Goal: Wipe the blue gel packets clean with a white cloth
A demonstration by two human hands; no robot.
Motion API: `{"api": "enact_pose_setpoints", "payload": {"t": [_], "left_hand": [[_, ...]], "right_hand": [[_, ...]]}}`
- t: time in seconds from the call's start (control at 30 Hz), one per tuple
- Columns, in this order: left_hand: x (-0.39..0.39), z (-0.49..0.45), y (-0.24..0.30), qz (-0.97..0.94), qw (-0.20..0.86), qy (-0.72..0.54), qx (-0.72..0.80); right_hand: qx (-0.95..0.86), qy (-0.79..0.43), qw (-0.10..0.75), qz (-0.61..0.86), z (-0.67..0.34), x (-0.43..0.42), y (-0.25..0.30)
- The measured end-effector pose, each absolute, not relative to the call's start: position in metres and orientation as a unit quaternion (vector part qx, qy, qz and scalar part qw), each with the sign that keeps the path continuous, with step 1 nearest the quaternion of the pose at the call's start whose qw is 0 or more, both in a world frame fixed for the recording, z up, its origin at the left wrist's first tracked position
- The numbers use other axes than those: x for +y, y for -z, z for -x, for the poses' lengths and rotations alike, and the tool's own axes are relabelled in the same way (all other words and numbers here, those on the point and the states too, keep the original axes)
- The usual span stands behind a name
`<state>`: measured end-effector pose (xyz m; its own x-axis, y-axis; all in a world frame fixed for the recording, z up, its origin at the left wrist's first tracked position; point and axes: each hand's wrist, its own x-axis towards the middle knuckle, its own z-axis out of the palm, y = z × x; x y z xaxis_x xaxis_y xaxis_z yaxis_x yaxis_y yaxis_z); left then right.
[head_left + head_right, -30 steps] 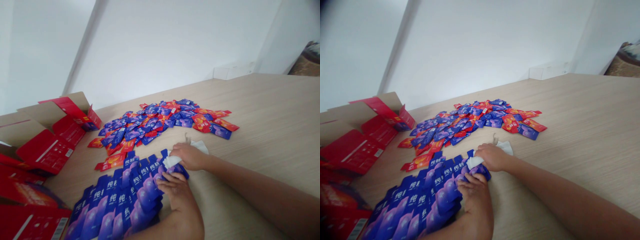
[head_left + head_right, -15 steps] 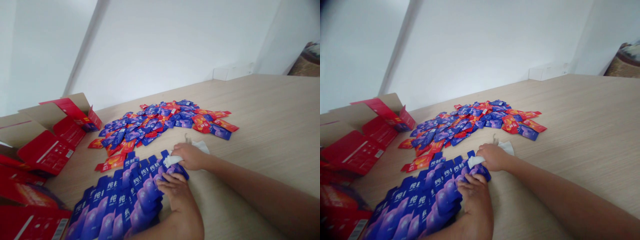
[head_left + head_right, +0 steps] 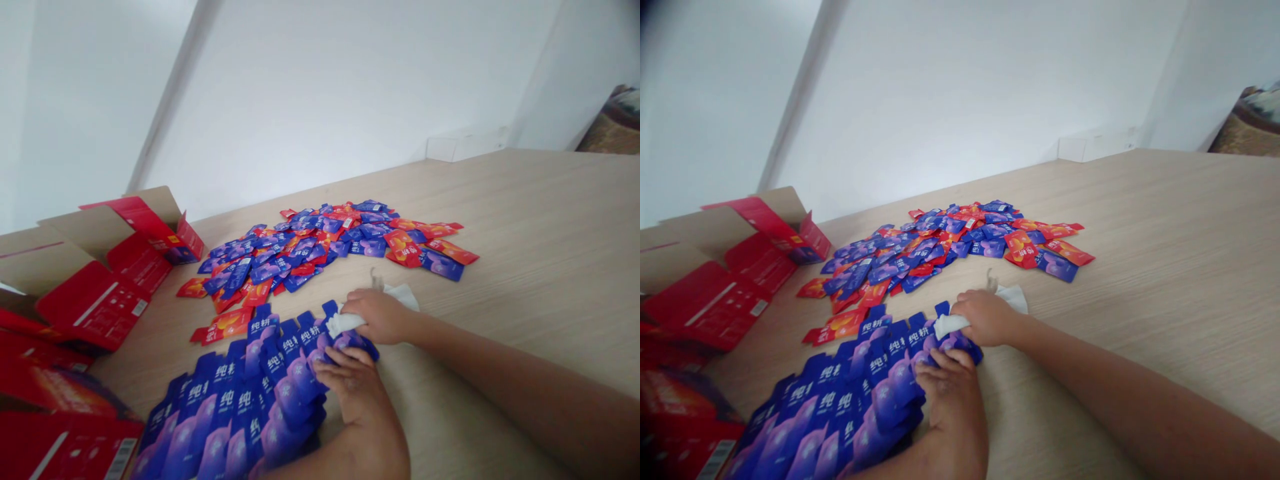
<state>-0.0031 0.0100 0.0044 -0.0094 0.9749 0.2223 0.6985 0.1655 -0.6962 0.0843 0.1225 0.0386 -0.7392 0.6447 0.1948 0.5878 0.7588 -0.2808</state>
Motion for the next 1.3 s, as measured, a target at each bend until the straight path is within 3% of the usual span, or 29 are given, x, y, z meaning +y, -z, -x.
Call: {"api": "enact_pose_setpoints", "payload": {"t": [0.3, 0.6, 0.83, 0.93, 1.3], "left_hand": [[0.009, 0.003, -0.002, 0.619, 0.336, -0.198, -0.681], [0.009, 0.003, -0.007, 0.625, 0.286, -0.166, -0.708], [0.010, 0.005, -0.004, 0.627, 0.289, -0.168, -0.703], [0.010, 0.004, -0.005, 0.632, 0.306, -0.183, -0.689], [0.011, 0.003, -0.005, 0.633, 0.295, -0.173, -0.694]], "right_hand": [[-0.915, -0.096, 0.190, 0.342, -0.086, 0.120, -0.044], [-0.914, -0.084, 0.131, 0.374, -0.084, 0.123, -0.038], [-0.925, -0.098, 0.170, 0.326, -0.085, 0.117, -0.045], [-0.939, -0.116, 0.150, 0.287, -0.079, 0.113, -0.044], [-0.919, -0.059, 0.148, 0.361, -0.086, 0.117, -0.047]]}}
